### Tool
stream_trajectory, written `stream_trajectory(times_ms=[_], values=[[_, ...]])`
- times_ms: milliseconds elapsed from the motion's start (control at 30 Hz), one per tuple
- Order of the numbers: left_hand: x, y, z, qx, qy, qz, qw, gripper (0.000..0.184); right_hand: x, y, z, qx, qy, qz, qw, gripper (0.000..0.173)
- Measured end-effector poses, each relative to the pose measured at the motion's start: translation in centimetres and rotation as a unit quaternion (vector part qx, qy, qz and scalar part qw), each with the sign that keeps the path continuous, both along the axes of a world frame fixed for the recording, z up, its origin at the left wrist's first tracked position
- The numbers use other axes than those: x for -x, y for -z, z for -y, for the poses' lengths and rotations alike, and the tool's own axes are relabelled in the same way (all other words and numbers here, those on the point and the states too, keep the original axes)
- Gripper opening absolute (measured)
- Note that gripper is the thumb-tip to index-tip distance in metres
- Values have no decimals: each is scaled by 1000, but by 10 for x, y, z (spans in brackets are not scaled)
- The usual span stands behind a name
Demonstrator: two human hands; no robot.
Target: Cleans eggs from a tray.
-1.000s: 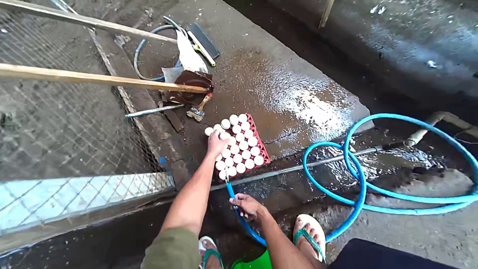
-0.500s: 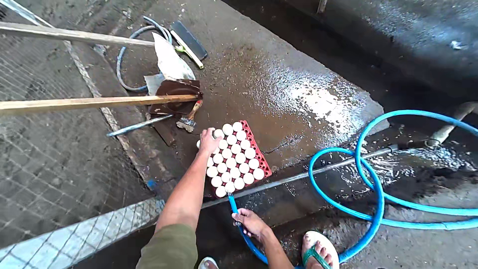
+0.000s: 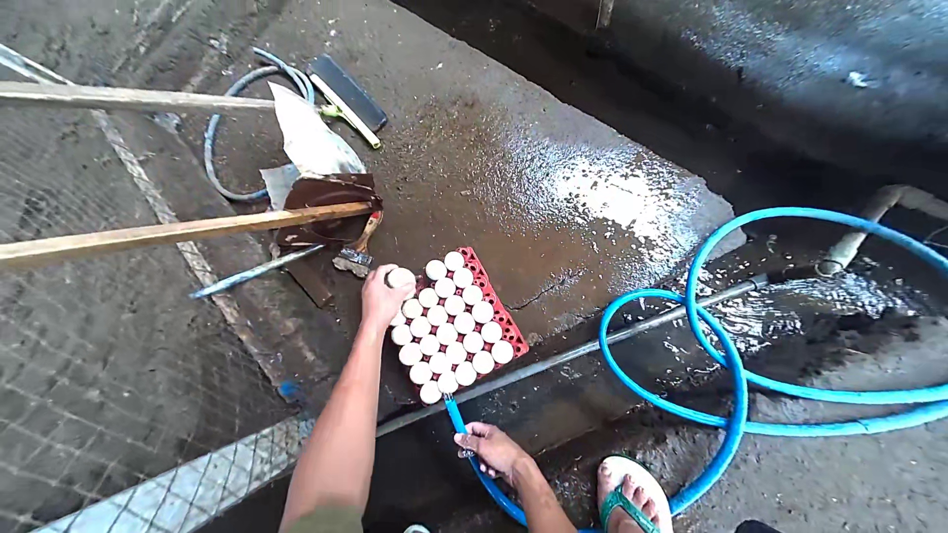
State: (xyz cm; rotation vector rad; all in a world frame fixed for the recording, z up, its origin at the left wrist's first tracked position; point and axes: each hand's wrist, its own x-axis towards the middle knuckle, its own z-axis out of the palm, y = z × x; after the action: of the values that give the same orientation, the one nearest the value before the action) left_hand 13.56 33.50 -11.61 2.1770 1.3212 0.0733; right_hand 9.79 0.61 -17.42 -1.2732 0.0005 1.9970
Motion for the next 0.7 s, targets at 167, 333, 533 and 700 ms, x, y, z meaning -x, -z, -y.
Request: stream_trajectory(times_ms=[167,333,533,700], values=[[94,-21,84,183,-144,174,957,52,2,2,1,-19,-23,-13,999,37],[155,-6,176,340,-276,216,872,41,-4,-8,0,-78,-119,-1,990,39],[148,-15,243,378,-321,315,809,47,-3,-10,1,-153,-195,12,969,29],[138,-40,261,420,-251,365,792,44,-30,-42,-3,-165,-179,184,952,29]])
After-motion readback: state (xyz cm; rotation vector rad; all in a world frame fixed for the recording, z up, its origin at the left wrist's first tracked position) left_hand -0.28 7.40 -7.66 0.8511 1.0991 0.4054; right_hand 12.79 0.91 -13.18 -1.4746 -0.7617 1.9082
